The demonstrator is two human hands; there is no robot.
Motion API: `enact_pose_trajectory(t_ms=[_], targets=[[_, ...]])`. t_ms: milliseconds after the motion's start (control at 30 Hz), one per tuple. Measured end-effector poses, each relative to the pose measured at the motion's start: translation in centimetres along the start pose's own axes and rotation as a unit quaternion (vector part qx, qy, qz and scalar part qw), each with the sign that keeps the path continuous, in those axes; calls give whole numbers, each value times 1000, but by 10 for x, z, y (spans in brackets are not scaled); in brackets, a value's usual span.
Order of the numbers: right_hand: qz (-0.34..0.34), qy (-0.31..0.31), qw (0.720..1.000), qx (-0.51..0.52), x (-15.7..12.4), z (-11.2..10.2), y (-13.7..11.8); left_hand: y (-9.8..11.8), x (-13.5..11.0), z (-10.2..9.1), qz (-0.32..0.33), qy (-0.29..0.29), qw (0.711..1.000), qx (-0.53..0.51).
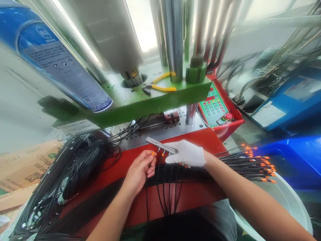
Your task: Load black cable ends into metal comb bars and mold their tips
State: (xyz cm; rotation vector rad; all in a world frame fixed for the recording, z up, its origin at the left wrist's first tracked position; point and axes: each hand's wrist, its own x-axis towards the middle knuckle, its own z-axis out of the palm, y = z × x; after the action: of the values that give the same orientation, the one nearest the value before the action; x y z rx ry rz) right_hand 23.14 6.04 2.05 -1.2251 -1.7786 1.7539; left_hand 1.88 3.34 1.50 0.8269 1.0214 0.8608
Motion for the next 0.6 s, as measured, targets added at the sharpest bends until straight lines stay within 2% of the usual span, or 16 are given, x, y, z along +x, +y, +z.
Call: enact_pose_trajectory(t_ms=[133, 300, 600], targets=[[-24, -3, 1000, 12, -2, 0, -1, -2, 0, -2, 17, -8, 999, 29], [-47, 3, 999, 16, -3, 0, -1, -4, 2, -4, 28, 13, 997, 73], [-53, -6, 998, 21, -3, 0, -1, -6, 4, -7, 55, -3, 991, 122]])
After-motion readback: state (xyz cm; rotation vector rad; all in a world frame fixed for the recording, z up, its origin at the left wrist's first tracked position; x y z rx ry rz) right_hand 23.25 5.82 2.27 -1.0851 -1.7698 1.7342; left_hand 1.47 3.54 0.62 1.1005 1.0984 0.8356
